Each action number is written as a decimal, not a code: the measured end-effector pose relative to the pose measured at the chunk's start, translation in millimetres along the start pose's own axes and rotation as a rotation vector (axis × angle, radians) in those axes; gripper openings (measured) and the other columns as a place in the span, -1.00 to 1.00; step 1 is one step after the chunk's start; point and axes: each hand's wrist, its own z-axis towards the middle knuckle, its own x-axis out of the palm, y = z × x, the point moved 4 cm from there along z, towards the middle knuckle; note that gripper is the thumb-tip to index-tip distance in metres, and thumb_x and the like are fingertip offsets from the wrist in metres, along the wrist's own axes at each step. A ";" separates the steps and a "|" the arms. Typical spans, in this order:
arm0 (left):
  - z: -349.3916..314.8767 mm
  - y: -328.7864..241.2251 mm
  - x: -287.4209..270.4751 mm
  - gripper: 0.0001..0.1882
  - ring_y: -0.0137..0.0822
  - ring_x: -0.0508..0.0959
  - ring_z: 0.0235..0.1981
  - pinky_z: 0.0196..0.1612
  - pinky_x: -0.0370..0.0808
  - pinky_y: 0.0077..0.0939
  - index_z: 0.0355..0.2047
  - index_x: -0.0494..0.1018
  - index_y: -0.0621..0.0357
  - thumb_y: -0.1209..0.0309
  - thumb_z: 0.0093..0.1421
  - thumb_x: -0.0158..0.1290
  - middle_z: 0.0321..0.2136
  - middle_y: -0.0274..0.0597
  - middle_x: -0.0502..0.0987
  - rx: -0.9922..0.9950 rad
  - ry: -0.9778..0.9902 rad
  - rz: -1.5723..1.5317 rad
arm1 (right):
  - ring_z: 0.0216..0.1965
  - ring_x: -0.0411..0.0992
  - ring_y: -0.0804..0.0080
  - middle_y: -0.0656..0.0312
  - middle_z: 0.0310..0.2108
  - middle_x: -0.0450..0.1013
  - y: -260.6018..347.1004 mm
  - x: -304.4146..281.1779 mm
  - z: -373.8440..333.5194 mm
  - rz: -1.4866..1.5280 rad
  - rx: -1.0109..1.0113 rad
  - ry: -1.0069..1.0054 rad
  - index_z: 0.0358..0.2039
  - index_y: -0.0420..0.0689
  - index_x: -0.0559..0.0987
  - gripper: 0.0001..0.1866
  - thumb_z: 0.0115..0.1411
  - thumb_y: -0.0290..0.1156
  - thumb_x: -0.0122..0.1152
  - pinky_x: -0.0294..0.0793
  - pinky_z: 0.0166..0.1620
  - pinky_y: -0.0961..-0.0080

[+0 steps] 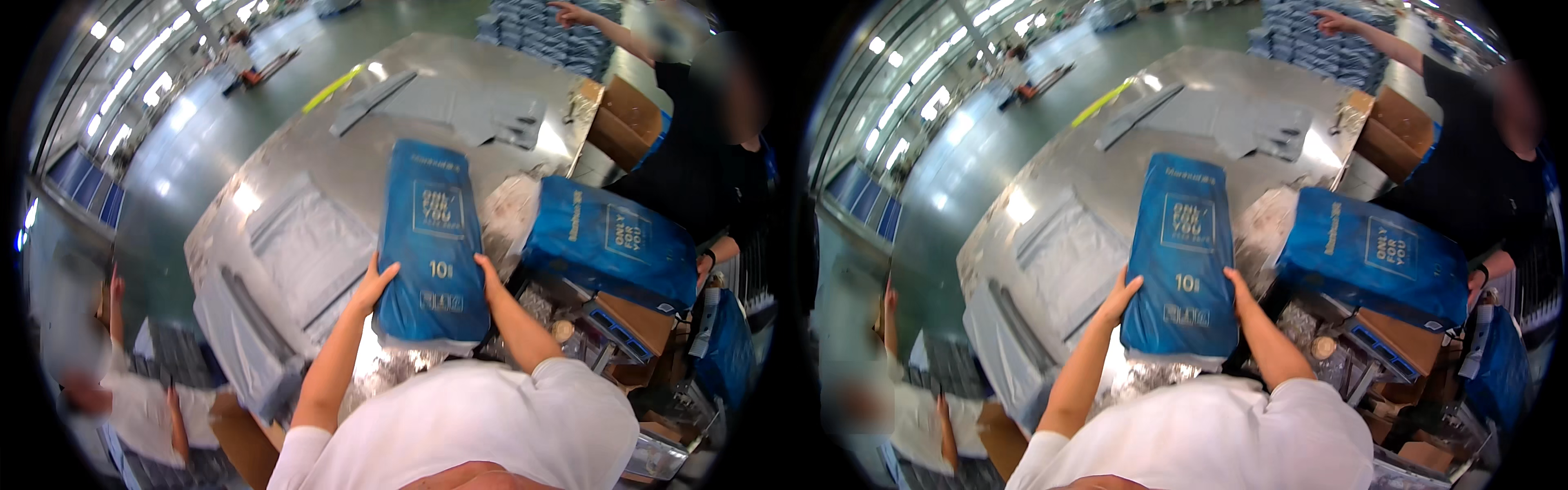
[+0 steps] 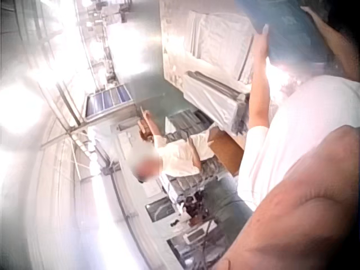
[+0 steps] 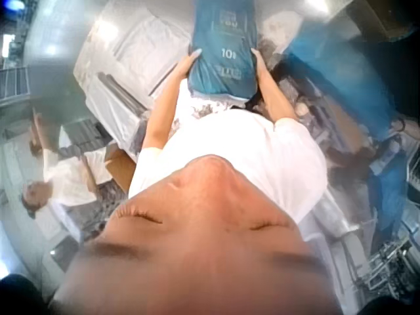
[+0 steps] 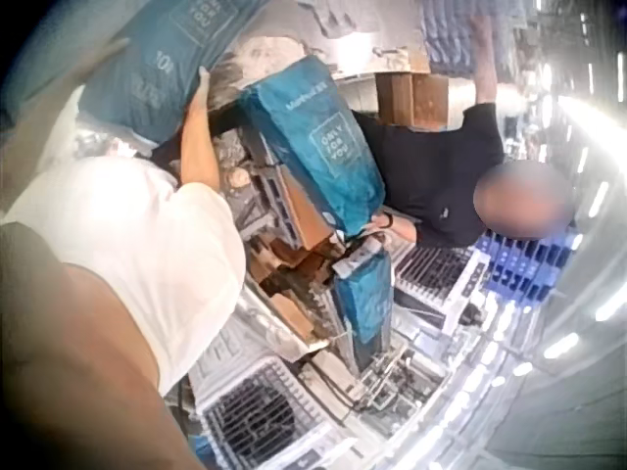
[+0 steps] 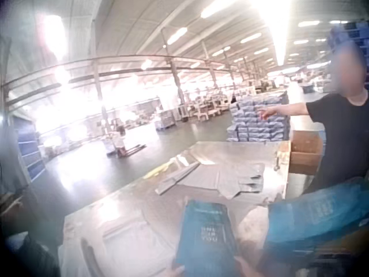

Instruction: The person repeatedly places blue product packages into gray shipping mailers on a metal table, seals each mailer, and stacks the finished packages. The person handles the packages and mailers by hand throughout the process.

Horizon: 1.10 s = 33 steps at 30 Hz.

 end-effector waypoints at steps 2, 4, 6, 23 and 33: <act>-26.0 0.5 1.1 -0.03 -0.13 0.14 0.12 0.10 0.16 -0.36 0.19 -0.18 0.28 0.18 -0.06 0.16 0.14 0.10 0.03 0.012 -0.030 -0.061 | -0.15 0.36 0.21 0.08 -0.14 0.39 -9.7 6.8 -14.6 -0.025 0.062 -0.013 -0.05 -0.13 0.37 -0.38 -0.06 0.03 0.05 0.30 -0.03 0.27; -46.3 1.8 -12.0 -0.03 -0.14 0.15 0.12 0.10 0.17 -0.38 0.19 -0.17 0.29 0.22 -0.09 0.16 0.14 0.08 0.03 0.132 -0.086 -0.057 | -0.15 0.36 0.21 0.06 -0.15 0.39 -10.8 25.1 -21.2 -0.097 -0.011 0.016 -0.06 -0.14 0.38 -0.39 -0.05 0.01 0.06 0.32 -0.04 0.28; -70.4 -3.1 -22.5 -0.06 -0.16 0.15 0.12 0.09 0.18 -0.39 0.20 -0.15 0.23 0.25 -0.08 0.15 0.14 0.05 0.04 0.231 -0.113 -0.062 | -0.15 0.37 0.22 0.06 -0.15 0.38 -18.7 38.8 -20.8 -0.167 -0.079 0.081 -0.05 -0.14 0.36 -0.40 -0.05 -0.01 0.07 0.34 -0.05 0.30; -211.3 142.0 -172.5 -0.16 -0.04 0.32 -0.07 -0.03 0.30 -0.11 0.12 0.06 0.12 -0.08 -0.10 -0.02 -0.01 0.01 0.27 0.378 -0.311 -0.769 | -0.18 0.34 0.12 -0.20 -0.13 0.30 48.4 313.0 -121.8 -1.266 -1.222 0.549 0.18 -0.33 -0.28 0.03 0.00 -0.01 0.12 0.28 -0.07 0.30; -265.1 63.4 -92.4 -0.21 -0.04 0.29 -0.04 0.01 0.26 -0.17 0.08 0.10 0.19 -0.06 -0.07 -0.05 0.00 -0.01 0.26 0.538 -0.458 -0.813 | 0.11 0.15 0.27 0.03 0.09 0.17 145.9 411.8 -53.8 -1.113 -0.742 0.496 0.22 -0.04 -0.20 -0.03 -0.02 0.10 0.09 0.23 -0.01 0.21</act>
